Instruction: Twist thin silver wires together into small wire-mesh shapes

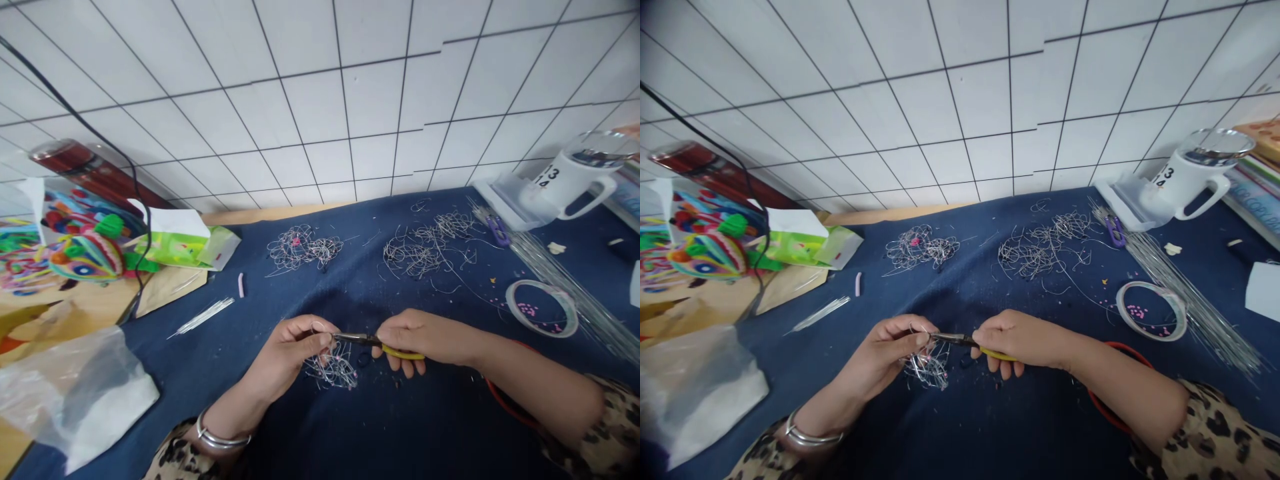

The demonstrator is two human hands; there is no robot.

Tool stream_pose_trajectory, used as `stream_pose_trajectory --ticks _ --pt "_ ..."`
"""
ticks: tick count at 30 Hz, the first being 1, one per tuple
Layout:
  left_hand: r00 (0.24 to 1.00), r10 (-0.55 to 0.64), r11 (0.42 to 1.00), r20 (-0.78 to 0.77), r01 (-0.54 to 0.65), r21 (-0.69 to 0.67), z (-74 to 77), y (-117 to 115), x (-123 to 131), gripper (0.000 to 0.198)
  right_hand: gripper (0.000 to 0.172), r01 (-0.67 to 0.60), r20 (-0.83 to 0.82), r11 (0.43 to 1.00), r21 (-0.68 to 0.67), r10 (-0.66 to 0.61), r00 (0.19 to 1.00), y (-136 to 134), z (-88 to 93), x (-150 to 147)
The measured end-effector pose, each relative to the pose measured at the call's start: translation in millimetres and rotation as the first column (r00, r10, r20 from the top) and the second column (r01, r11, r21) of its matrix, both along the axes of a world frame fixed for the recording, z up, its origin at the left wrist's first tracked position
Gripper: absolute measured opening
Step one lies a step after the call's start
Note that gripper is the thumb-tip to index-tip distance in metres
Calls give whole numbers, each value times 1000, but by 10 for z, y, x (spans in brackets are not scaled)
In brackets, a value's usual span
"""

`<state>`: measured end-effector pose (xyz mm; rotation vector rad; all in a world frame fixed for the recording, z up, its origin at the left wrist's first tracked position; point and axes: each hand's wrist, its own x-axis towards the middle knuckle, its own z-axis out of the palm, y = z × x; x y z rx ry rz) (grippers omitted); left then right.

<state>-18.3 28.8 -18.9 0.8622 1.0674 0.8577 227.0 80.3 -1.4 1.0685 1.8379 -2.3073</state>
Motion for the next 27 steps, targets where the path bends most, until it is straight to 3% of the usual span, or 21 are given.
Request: stream_pose_trajectory --ticks 5,15,23,27 --pt "999 -31 999 -31 31 10 -23 4 -1 9 37 -29 49 999 38 27 998 2 41 12" --pt "999 0 998 43 3 -69 -20 7 -19 9 39 25 -41 998 -63 -27 999 -24 -94 -31" --pt "999 -31 998 -11 31 -54 -22 2 1 10 39 -17 115 966 257 -13 993 -66 52 -6" --pt "999 -45 997 -16 43 -67 -31 11 1 10 38 -54 119 962 267 22 993 -56 71 12"
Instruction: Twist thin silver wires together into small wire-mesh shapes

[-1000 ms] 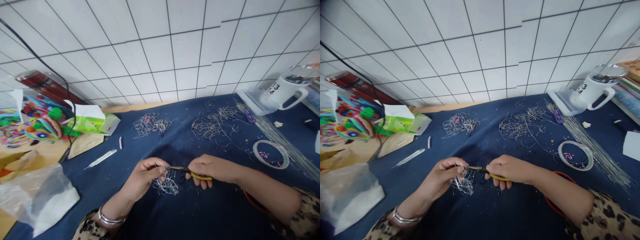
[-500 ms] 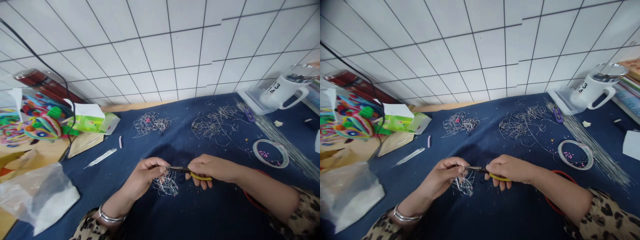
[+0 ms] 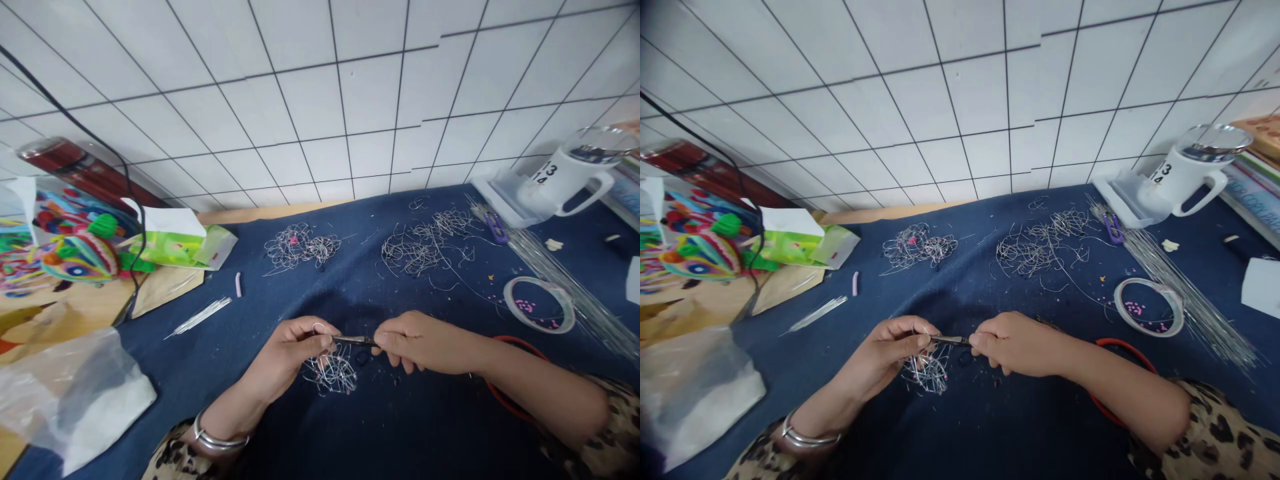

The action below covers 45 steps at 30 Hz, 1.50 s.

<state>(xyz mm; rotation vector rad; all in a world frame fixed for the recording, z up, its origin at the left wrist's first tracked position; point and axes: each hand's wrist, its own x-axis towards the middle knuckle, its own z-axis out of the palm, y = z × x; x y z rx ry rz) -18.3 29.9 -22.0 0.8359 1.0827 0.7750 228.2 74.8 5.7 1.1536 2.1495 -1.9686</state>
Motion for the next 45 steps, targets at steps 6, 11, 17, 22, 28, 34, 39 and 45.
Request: stream_pose_trajectory --ticks 6,11,17,22,28,34,39,45 --pt "998 33 997 56 -29 -78 20 2 -23 10 39 8 -85 983 -184 -24 996 25 -54 -16" --pt "995 57 997 78 -52 -58 47 14 -32 10 39 52 -169 958 -284 -103 980 -5 -160 -51" --pt "992 66 997 107 -61 -55 12 17 -55 12 40 37 -236 879 -476 -168 957 -20 -257 -69" --pt "989 82 996 121 -77 -45 -1 8 -51 12 40 64 -239 887 -458 -192 952 -59 -258 -77" --pt "990 112 992 87 -107 -67 17 10 -42 11 37 112 -176 983 -146 -137 975 -121 -158 -109" --pt "991 113 991 69 -108 -73 34 17 -30 11 34 112 -109 993 -37 -116 987 -120 -80 -111" --pt "991 126 989 42 -122 -80 59 24 -9 12 32 107 -107 993 -40 -110 988 -120 -93 -104" --pt "992 125 990 14 -124 -61 75 22 25 11 31 91 -96 995 -51 -96 991 -120 -79 -102"
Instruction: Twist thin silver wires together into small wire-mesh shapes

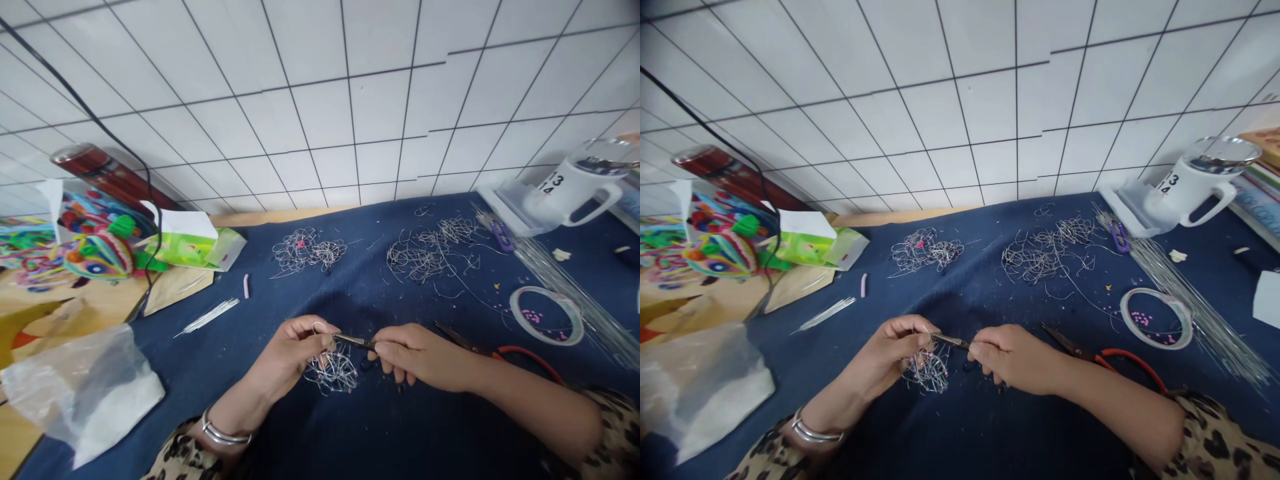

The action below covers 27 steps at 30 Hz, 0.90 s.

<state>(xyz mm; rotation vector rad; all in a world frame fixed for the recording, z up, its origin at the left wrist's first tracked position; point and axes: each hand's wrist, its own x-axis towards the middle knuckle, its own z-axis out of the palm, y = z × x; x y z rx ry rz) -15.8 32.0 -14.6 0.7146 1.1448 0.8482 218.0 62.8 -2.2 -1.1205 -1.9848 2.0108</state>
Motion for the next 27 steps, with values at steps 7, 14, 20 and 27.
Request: stream_pose_trajectory --ticks 7,14,20,27 --pt "1000 4 1000 9 -4 -18 17 12 19 10 31 -4 19 1000 26 3 1000 6 22 -9" --pt "1000 -5 1000 15 5 -22 -8 2 0 10 29 -14 40 989 147 8 999 7 60 -25" --pt "1000 -4 1000 29 4 -25 -12 -15 -4 11 28 -22 48 990 140 15 999 8 43 -17" --pt "1000 3 999 25 -2 -37 -12 -10 0 11 29 -37 63 981 189 25 998 15 52 -21"
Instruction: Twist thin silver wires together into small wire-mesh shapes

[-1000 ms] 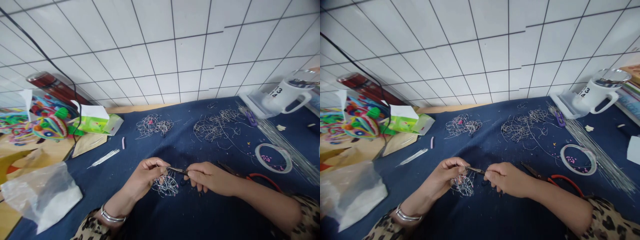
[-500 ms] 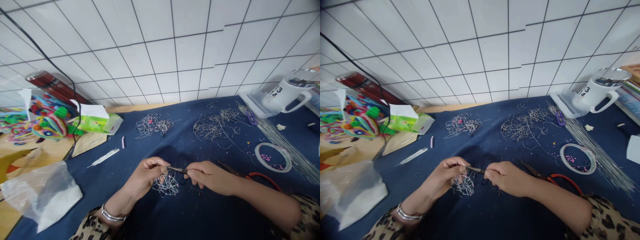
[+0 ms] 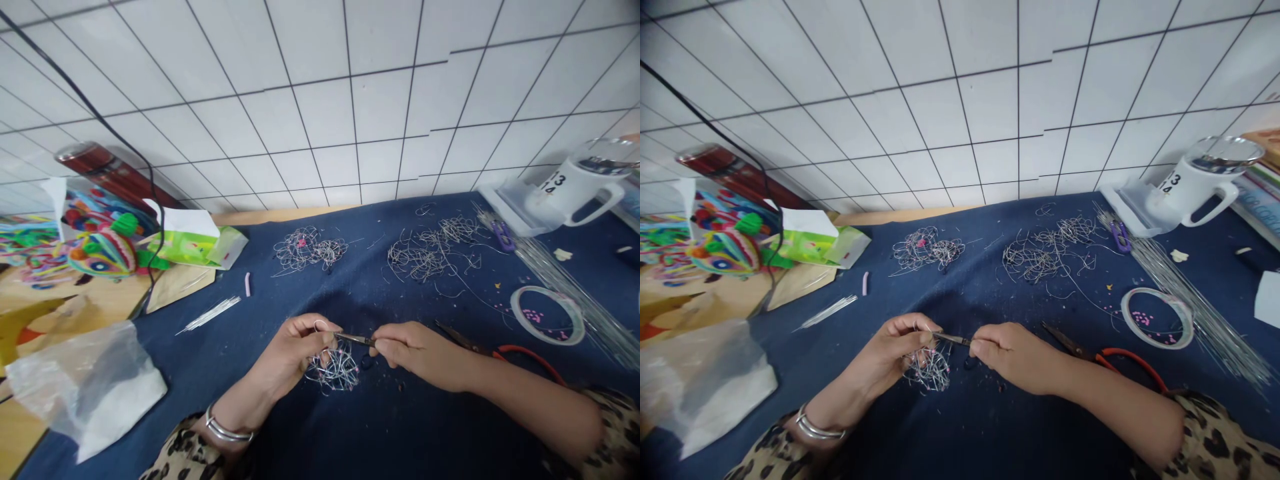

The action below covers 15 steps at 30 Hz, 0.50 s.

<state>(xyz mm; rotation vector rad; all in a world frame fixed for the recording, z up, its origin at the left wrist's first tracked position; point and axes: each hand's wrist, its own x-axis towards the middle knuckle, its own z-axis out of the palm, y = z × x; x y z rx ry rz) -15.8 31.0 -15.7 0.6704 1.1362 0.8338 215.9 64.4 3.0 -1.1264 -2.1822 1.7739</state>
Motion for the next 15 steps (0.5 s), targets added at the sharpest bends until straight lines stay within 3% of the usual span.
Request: stream_pose_trajectory --ticks 10,15 --pt "1000 4 1000 -7 -4 -9 12 -6 9 9 30 -6 35 999 43 4 999 -28 11 -2" --pt "1000 -10 1000 -3 10 0 -4 -6 -4 9 31 -28 79 990 141 17 997 -45 66 -5"
